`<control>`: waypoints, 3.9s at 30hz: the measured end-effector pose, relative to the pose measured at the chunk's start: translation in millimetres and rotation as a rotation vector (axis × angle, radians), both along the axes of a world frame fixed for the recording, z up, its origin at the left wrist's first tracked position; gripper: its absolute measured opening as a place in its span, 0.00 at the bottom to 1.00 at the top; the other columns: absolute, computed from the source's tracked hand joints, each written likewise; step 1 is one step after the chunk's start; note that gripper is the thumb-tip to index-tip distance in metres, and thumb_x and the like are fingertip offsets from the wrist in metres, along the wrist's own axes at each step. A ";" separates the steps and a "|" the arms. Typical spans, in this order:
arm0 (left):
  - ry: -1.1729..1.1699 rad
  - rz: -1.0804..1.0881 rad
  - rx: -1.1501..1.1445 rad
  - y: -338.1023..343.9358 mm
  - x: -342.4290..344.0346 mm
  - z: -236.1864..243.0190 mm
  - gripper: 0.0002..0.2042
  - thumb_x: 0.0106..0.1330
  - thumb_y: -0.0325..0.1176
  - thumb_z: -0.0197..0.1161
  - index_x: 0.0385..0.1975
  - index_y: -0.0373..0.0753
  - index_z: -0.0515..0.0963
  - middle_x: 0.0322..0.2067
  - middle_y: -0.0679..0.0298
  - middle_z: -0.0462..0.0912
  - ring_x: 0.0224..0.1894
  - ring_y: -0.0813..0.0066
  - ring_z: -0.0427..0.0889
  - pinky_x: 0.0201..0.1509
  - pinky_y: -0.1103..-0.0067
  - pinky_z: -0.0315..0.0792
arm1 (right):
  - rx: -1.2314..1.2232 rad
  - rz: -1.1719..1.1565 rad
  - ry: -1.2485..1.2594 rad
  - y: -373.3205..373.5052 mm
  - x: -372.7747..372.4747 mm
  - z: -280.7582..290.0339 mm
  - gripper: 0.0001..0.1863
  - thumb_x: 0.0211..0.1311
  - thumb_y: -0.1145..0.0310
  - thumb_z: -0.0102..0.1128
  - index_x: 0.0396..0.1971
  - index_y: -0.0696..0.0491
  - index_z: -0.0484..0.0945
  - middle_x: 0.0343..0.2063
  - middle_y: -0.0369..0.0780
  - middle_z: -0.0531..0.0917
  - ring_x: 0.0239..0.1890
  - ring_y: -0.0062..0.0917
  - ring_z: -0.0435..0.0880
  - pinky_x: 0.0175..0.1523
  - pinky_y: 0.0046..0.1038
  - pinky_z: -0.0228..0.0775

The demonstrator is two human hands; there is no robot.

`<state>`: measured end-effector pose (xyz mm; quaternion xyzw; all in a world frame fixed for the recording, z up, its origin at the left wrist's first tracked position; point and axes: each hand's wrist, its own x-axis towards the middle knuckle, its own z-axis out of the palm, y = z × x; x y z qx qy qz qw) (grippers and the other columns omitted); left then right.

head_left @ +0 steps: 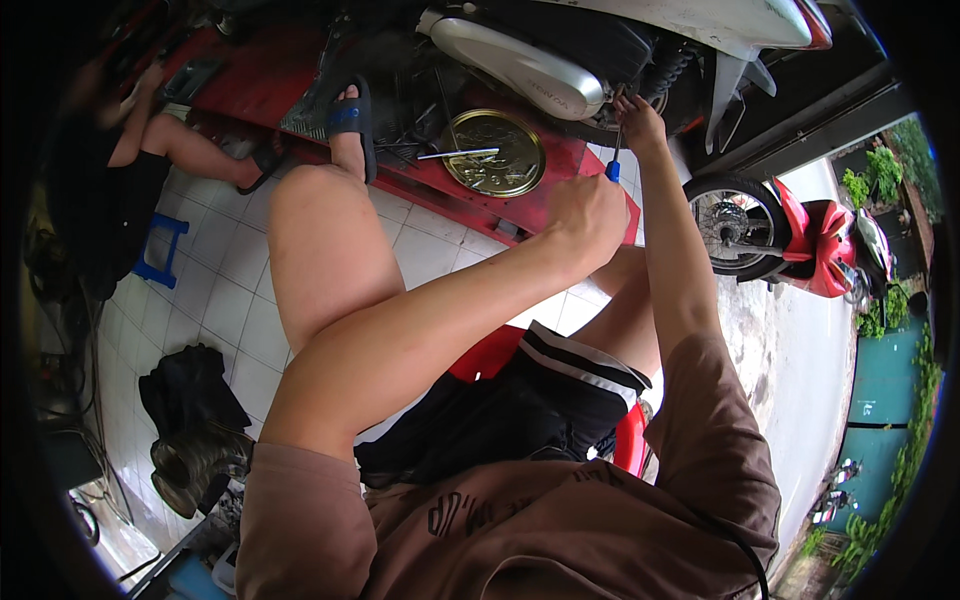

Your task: The person is sitting on a stool in a workshop, using a T-handle wrench and a screwdriver to work on the engine area of a white scooter. They loosen and tighten bolts on the engine casing, occasionally switching between tools and adjusting their position to reach different parts of the mechanism.

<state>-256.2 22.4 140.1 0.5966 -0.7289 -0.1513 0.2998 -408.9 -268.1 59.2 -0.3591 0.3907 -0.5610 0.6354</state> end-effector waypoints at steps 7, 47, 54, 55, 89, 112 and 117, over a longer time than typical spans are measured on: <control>-0.022 0.029 0.019 2.2 7.5 -4.2 0.16 0.62 0.37 0.57 0.19 0.32 0.81 0.18 0.48 0.80 0.25 0.54 0.83 0.33 0.66 0.78 | 0.163 0.033 0.253 -0.2 32.5 10.0 0.15 0.69 0.59 0.50 0.45 0.53 0.75 0.38 0.40 0.83 0.37 0.22 0.79 0.34 0.23 0.66; -0.277 0.178 -0.201 3.1 23.4 25.2 0.13 0.63 0.41 0.59 0.28 0.36 0.76 0.20 0.58 0.81 0.24 0.64 0.84 0.25 0.73 0.75 | -0.219 -0.109 0.585 91.4 21.1 46.1 0.10 0.60 0.67 0.55 0.27 0.57 0.81 0.18 0.35 0.80 0.19 0.16 0.76 0.22 0.18 0.63; -0.240 0.271 -0.474 -2.8 24.8 41.6 0.16 0.65 0.45 0.57 0.31 0.36 0.69 0.22 0.58 0.79 0.20 0.62 0.82 0.23 0.72 0.74 | -0.258 0.155 0.196 154.7 23.7 75.6 0.23 0.69 0.52 0.42 0.36 0.59 0.77 0.21 0.41 0.81 0.18 0.20 0.77 0.23 0.20 0.65; -0.249 0.276 -0.490 -4.3 23.0 41.0 0.16 0.65 0.45 0.57 0.31 0.36 0.69 0.22 0.58 0.79 0.20 0.62 0.82 0.23 0.72 0.74 | -0.260 0.251 0.037 156.5 30.0 71.7 0.24 0.71 0.53 0.40 0.42 0.59 0.76 0.24 0.42 0.82 0.20 0.21 0.79 0.25 0.20 0.67; -0.338 0.249 -0.321 -7.4 9.3 27.8 0.18 0.66 0.47 0.55 0.25 0.36 0.74 0.15 0.58 0.79 0.19 0.60 0.82 0.21 0.69 0.74 | -0.340 0.346 0.106 168.3 56.8 73.9 0.23 0.72 0.59 0.37 0.48 0.61 0.76 0.31 0.42 0.81 0.30 0.21 0.78 0.38 0.21 0.73; -0.322 0.252 -0.329 -7.2 11.5 30.3 0.19 0.65 0.47 0.56 0.25 0.35 0.74 0.15 0.57 0.79 0.18 0.60 0.82 0.21 0.70 0.74 | -0.365 0.315 0.136 171.8 60.1 80.2 0.22 0.71 0.58 0.39 0.47 0.59 0.77 0.22 0.35 0.75 0.23 0.15 0.70 0.29 0.18 0.65; -0.313 0.249 -0.340 -9.3 11.5 28.3 0.19 0.65 0.48 0.56 0.24 0.35 0.74 0.14 0.57 0.78 0.18 0.60 0.82 0.22 0.69 0.74 | -0.355 0.330 0.112 171.3 58.3 80.5 0.22 0.71 0.58 0.40 0.47 0.60 0.77 0.23 0.35 0.76 0.23 0.15 0.71 0.29 0.18 0.65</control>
